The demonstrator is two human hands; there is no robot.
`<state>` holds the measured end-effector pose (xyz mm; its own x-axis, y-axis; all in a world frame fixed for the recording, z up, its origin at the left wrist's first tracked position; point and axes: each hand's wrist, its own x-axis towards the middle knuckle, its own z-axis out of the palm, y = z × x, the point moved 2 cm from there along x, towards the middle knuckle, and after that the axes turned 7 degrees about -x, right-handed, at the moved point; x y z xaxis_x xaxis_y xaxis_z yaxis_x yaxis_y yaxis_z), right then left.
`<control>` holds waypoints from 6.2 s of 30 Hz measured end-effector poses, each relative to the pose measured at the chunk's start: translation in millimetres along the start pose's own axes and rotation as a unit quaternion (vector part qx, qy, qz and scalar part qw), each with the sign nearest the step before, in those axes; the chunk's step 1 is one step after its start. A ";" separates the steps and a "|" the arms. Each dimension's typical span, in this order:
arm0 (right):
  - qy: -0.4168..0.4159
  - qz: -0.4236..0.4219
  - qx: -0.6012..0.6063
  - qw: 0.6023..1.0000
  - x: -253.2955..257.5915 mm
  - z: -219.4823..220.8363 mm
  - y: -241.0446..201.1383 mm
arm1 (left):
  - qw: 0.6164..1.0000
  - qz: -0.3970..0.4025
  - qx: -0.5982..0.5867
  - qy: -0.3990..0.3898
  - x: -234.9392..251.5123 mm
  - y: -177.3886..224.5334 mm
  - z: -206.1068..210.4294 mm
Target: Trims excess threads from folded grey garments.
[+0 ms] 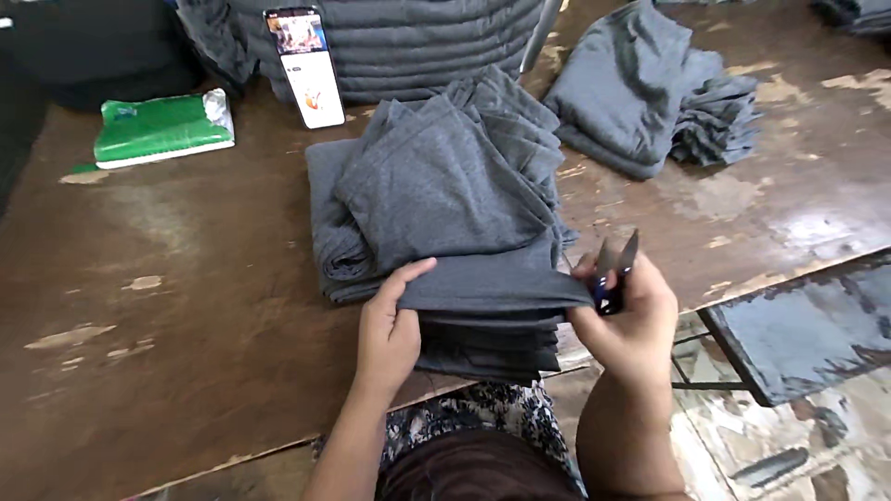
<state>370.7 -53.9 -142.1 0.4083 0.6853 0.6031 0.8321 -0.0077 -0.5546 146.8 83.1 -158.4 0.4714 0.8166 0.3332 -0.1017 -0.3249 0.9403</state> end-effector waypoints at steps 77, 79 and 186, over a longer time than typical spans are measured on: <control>-0.081 -0.199 0.209 0.954 -32.3 76.0 -53.4 | 0.981 0.041 -0.160 0.105 -34.2 -36.0 35.2; -0.129 -0.133 0.184 0.965 -31.7 74.3 -43.8 | 0.972 -0.008 -0.209 0.110 -33.9 -35.4 32.0; -0.296 -0.010 -0.008 0.955 -37.8 59.6 2.8 | 0.952 0.074 0.289 -0.060 -29.5 -24.0 6.0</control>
<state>335.2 -36.4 -200.5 0.1131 0.9769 0.1814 0.8445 0.0017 -0.5356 140.6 64.0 -191.2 0.5898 0.6925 0.4154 0.3091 -0.6688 0.6762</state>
